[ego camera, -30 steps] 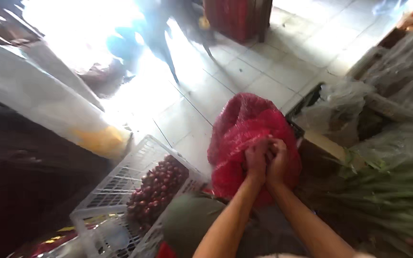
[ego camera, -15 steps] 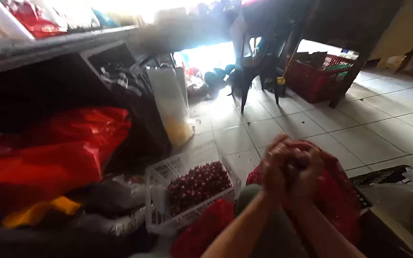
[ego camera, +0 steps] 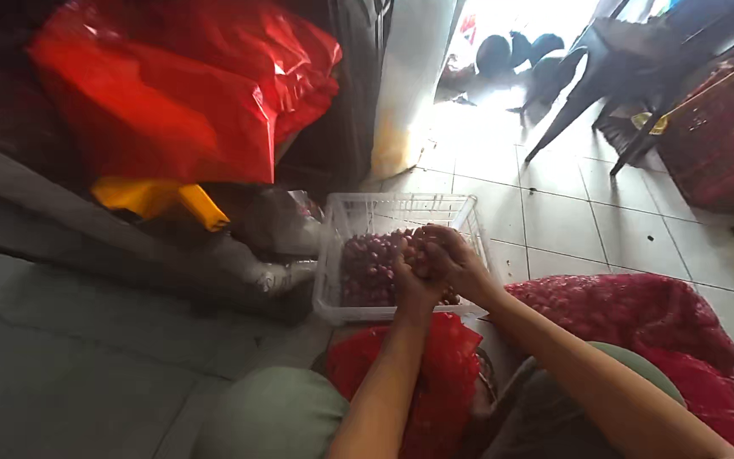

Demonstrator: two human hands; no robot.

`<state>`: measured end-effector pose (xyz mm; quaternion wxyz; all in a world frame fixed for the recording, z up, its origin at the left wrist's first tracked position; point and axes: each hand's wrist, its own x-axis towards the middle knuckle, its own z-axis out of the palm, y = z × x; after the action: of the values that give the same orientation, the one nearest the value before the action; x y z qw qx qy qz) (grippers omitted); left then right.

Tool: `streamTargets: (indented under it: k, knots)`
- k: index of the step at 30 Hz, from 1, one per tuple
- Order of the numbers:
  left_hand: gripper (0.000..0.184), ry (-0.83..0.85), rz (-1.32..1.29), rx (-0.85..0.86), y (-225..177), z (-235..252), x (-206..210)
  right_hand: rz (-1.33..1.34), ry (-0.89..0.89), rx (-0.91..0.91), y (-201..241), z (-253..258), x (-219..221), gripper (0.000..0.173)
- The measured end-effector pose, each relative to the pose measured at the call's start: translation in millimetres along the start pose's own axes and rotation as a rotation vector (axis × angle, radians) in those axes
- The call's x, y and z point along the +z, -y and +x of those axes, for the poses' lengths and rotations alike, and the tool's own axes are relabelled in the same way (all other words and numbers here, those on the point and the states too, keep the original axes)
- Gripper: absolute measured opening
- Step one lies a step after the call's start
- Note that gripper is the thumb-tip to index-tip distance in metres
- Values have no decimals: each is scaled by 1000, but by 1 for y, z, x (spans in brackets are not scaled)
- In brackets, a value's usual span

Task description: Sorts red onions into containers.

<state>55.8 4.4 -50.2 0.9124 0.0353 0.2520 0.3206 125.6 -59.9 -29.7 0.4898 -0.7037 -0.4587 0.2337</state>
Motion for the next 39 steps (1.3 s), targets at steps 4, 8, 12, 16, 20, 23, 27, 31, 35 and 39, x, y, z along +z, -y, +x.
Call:
streamTargets:
  k: [4,8,12,16,20,23,27,31,35,39]
  knots:
    - [43,-28,13,-97,-1,19,-19,-368,-25,-133,-11,17,-11,23]
    - [39,2,30,-156,-8,27,-26,-186,32,27,-20,40,-31,24]
    - [36,21,39,-192,-11,27,-29,-119,60,96,-29,47,-41,21]
    - [36,78,61,-192,-10,26,-32,-116,36,97,-28,43,-38,19]
    - [35,84,104,-185,-11,25,-36,1,20,181,-25,40,-39,21]
    - [37,150,119,-175,-12,26,-41,136,5,238,-18,38,-40,19]
    - [37,218,75,-193,-14,22,-41,108,-75,271,-20,37,-41,14]
    - [36,246,73,-226,-15,22,-42,27,-86,225,-23,37,-43,22]
    - [38,237,151,-238,-20,20,-40,97,25,290,-12,37,-46,28]
    - [37,175,246,-218,-23,20,-41,-71,150,148,-16,36,-50,30]
